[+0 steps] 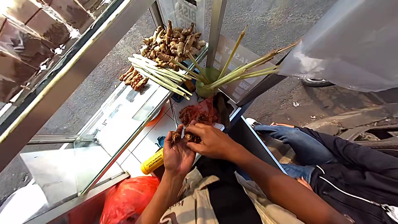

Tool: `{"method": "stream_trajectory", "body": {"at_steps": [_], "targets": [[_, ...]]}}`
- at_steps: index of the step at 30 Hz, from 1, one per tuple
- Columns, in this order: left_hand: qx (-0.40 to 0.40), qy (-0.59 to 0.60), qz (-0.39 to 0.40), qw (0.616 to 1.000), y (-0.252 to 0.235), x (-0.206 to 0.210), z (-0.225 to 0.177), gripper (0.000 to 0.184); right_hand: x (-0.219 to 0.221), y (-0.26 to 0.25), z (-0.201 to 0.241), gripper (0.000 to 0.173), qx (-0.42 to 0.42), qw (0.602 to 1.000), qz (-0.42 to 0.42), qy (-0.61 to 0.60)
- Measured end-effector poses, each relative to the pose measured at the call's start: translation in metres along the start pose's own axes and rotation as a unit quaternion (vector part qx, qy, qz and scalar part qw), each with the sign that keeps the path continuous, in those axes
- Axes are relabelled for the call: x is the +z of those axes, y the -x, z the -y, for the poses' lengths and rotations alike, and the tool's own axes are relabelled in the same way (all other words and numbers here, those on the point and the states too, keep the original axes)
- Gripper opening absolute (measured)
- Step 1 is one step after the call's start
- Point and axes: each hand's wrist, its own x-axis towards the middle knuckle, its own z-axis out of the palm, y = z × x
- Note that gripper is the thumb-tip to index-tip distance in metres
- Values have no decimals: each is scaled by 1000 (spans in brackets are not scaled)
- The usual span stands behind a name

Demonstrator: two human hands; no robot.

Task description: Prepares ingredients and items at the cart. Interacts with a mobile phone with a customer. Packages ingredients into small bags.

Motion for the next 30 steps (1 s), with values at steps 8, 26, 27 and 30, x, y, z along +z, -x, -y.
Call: {"method": "stream_trajectory", "body": {"at_steps": [8,26,27,30], "targets": [[240,-445,123,854,1,12,-59,35,-19,14,9,25,-40,931,12,-361],[293,-907,-55,297,-137,62,-187,42,-17,23,6,25,-34,950,16,-310],[319,-894,-36,312,-125,62,-184,45,-18,24,5,26,-26,949,5,-315],[399,-805,51,436,-72,58,-145,28,-20,22,5,26,-19,941,-67,-330]]}}
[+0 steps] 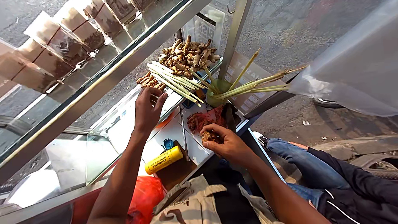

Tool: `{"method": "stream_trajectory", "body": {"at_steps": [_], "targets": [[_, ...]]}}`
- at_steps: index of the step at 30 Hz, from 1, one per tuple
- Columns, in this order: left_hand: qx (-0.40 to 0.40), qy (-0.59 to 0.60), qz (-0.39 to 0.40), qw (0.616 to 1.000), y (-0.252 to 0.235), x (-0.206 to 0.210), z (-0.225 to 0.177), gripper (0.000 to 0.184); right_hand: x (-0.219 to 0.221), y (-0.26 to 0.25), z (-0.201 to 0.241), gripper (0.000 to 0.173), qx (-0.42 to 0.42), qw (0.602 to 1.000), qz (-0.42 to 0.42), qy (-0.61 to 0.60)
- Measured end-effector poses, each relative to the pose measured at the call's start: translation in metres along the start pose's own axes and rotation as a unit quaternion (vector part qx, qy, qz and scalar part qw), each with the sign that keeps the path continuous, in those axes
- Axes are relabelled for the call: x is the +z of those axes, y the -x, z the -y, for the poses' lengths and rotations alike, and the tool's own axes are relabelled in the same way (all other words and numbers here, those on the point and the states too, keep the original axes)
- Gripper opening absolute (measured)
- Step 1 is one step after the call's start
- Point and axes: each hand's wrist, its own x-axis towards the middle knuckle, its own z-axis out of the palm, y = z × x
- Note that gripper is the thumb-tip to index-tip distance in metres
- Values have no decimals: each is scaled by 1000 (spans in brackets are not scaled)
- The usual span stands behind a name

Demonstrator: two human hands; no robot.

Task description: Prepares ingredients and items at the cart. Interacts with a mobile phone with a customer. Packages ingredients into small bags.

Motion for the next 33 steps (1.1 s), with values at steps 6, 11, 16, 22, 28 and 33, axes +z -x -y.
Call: {"method": "stream_trajectory", "body": {"at_steps": [6,11,16,22,28,33], "targets": [[-284,640,17,713,110,65,-83,46,24,-18,8,44,-128,960,-80,234],[-455,772,-87,436,102,67,-101,54,41,-28,6,44,-164,897,-82,402],[-436,767,-92,463,111,73,-90,37,37,-28,4,49,-135,899,-61,413],[-422,764,-36,486,119,78,-85,28,29,-30,7,46,-97,942,-90,309],[-381,702,-23,601,97,40,-65,32,8,-34,1,29,54,985,-85,-140],[-232,513,-9,827,41,-10,-25,23,9,-32,-14,32,95,976,-80,-181]]}}
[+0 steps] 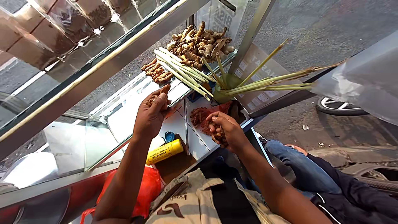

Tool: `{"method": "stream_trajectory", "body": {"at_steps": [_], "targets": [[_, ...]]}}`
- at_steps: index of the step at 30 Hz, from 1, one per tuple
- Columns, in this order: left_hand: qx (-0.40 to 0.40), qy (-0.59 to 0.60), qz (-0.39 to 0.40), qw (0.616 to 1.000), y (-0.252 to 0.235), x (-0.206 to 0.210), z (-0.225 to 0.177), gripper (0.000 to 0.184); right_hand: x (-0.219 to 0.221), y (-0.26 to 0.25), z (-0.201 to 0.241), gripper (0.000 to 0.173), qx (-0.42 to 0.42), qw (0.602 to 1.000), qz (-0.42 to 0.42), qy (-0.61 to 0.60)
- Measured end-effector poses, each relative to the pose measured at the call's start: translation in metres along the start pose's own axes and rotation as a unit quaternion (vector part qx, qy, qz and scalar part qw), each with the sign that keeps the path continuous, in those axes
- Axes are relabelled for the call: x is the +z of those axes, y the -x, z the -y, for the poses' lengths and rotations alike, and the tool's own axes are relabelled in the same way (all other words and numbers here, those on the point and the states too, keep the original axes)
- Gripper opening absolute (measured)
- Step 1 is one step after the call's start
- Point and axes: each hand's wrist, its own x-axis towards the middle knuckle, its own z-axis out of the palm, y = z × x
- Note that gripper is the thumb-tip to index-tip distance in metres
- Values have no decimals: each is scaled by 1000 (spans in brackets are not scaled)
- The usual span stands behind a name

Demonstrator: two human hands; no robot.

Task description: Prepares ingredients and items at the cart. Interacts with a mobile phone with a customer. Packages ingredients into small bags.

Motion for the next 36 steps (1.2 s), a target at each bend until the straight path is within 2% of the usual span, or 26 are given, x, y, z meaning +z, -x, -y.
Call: {"method": "stream_trajectory", "body": {"at_steps": [1,3,5,8,11,18,23,25,27,30,33,36], "targets": [[46,-84,-3,995,-17,-8,-4,20,2,1,-1,31,4,1000,4,-3],[102,-261,-7,960,-50,-24,-9,26,6,2,-3,29,14,1000,13,-4],[89,-403,-13,911,-79,-34,-9,33,8,3,-4,28,19,1000,21,1],[87,-542,-6,836,-110,-39,4,35,7,5,-4,27,14,999,30,4],[118,-594,33,795,-121,-43,19,35,5,8,-3,26,13,999,29,-1],[171,-613,43,770,-117,-42,20,29,1,8,-4,28,22,999,7,-28],[208,-640,84,735,-122,-35,25,25,9,1,-4,39,58,990,-19,-127],[214,-644,90,729,-120,-35,22,29,9,-2,-3,46,66,982,-26,-174],[256,-625,69,734,-103,-29,16,30,6,-5,-1,50,68,976,-33,-206],[319,-534,59,781,-53,7,14,23,-2,-9,-2,56,70,964,-55,-249],[299,-460,157,821,3,41,37,24,-2,-13,-2,56,65,954,-69,-286],[259,-452,221,825,28,53,77,36,4,-15,-2,50,63,949,-95,-295]]}}
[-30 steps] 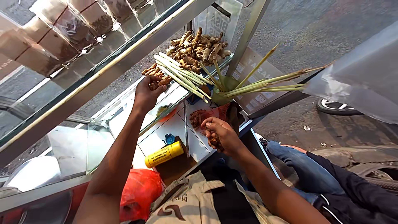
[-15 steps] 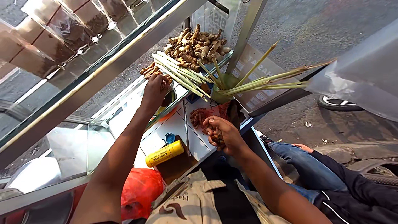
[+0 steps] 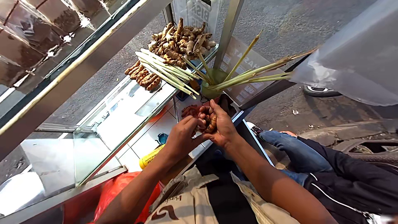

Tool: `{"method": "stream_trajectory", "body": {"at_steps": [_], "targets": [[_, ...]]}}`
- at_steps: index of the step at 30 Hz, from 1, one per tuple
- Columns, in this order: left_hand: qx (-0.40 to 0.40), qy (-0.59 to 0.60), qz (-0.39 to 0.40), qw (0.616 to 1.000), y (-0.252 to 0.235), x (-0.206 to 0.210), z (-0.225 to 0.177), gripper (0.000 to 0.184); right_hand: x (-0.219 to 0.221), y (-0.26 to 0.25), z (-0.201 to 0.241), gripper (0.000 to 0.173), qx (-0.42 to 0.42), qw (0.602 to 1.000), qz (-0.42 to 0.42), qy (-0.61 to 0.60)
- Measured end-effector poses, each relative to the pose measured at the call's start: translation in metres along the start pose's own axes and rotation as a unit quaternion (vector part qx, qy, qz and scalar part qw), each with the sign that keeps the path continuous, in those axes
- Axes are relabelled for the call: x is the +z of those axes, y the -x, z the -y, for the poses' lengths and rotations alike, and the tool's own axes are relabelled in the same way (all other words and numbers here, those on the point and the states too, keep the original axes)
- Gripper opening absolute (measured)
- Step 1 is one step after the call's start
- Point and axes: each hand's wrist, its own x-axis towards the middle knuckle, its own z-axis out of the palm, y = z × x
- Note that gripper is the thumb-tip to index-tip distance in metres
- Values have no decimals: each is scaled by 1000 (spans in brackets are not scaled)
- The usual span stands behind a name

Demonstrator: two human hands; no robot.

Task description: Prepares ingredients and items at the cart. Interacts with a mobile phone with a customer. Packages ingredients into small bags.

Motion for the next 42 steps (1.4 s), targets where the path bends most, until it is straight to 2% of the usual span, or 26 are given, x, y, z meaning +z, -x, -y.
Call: {"method": "stream_trajectory", "body": {"at_steps": [4,8,11,14,17,20,25,29,32,34,35,36,37,38,40,41,42], "targets": [[-21,-10,0,1000,8,16,3,34,0,2,-1,40,-10,1000,5,-11],[-26,17,-15,999,8,9,2,24,3,3,-3,55,-40,999,4,-24],[-37,-14,-37,999,3,-23,6,22,3,0,0,51,-64,997,-44,-14],[-80,-125,-58,987,-12,-77,23,22,-4,-4,6,48,-60,996,-58,-14],[-123,-210,-64,968,-31,-111,51,24,-7,-3,4,46,-44,997,-63,-21],[-186,-232,-48,954,-51,-120,85,27,-5,-1,2,42,-36,998,-59,-14],[-198,-212,-49,956,-56,-112,112,27,-9,5,5,40,-29,998,-57,-13],[-194,-220,-80,953,-53,-106,111,33,-16,3,5,38,-14,997,-73,-21],[-147,-212,-122,958,-44,-107,82,39,-19,3,10,38,-1,997,-76,-23],[-118,-118,-156,974,-30,-99,50,26,-24,4,16,38,-8,997,-73,-19],[-126,-3,-161,979,-22,-88,35,23,-29,5,20,37,-18,997,-77,-14],[-150,160,-150,964,-13,-73,22,30,-34,6,25,35,-32,996,-82,-10],[-193,343,-129,910,-4,-56,9,44,-38,7,30,33,-51,995,-85,-1],[-260,499,-114,819,3,-38,-3,58,-42,8,35,31,-73,994,-84,11],[-392,667,-112,624,13,-12,-18,76,-45,13,39,33,-112,990,-64,53],[-431,700,-122,556,17,-3,-20,80,-45,16,40,37,-130,986,-47,91],[-446,724,-131,510,19,4,-19,80,-45,20,39,41,-152,978,-27,141]]}}
